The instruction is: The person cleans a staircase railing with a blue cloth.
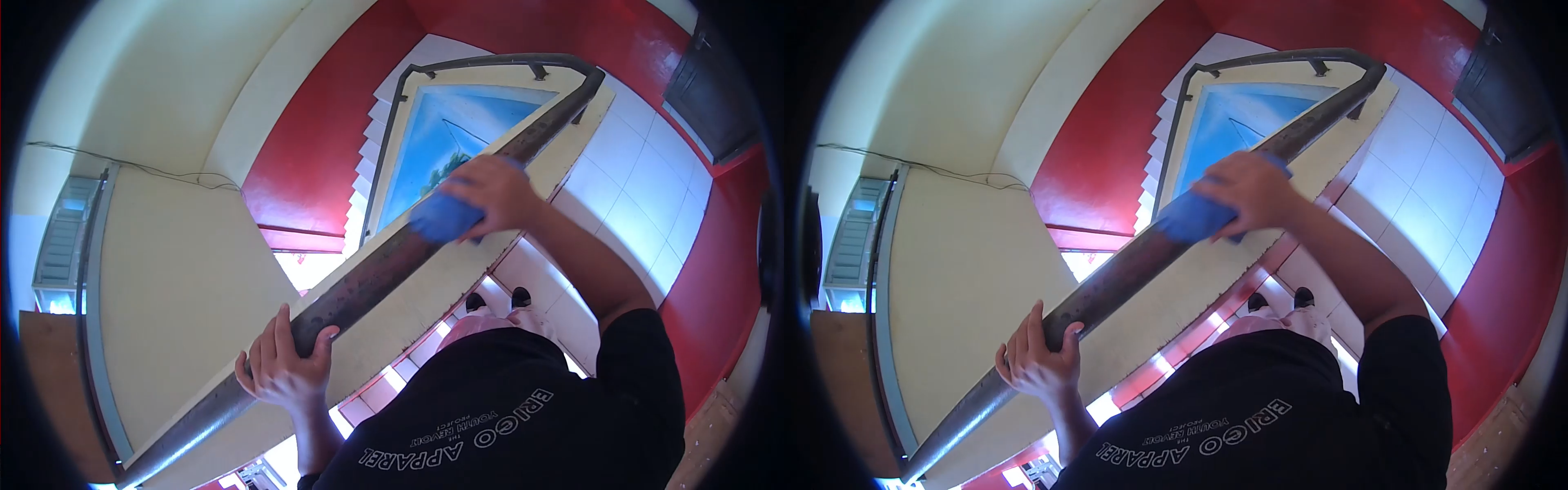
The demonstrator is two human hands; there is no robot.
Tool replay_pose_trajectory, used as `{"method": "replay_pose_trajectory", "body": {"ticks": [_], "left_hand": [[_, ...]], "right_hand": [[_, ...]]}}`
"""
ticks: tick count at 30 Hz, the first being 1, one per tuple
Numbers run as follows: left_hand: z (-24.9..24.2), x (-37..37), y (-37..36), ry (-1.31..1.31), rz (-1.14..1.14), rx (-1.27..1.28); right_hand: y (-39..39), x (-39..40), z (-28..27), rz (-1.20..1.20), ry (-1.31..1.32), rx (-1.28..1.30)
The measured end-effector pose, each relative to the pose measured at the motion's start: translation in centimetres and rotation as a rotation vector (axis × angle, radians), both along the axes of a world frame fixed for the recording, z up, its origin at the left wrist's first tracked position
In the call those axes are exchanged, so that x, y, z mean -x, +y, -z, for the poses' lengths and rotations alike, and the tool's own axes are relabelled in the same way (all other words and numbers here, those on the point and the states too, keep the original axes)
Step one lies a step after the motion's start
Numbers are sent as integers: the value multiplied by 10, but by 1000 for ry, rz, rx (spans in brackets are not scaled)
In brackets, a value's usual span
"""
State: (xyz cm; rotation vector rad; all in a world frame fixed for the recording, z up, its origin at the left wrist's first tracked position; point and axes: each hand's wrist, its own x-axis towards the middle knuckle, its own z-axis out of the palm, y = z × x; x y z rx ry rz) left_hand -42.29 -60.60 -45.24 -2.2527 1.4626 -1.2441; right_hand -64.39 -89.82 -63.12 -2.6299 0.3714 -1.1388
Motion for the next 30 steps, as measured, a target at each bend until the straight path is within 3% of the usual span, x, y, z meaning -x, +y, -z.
{"method": "replay_pose_trajectory", "body": {"ticks": [4,11,13,17,20,23,30], "left_hand": [[-5,2,-1,37,2,-12],[-2,0,-2,83,-26,-34],[-1,1,-3,83,-41,-41],[-2,1,-1,85,-30,-48],[-1,-3,4,72,-1,-52],[-6,0,2,87,7,-77],[-8,1,1,128,-22,-87]], "right_hand": [[-46,29,39,75,-77,-3],[3,-5,17,198,-56,-90],[42,-34,-9,112,-99,-93],[111,-86,-97,-178,74,-381],[92,-94,-103,-282,220,-486],[37,-81,-125,-199,802,-733],[-113,12,17,371,559,-835]]}}
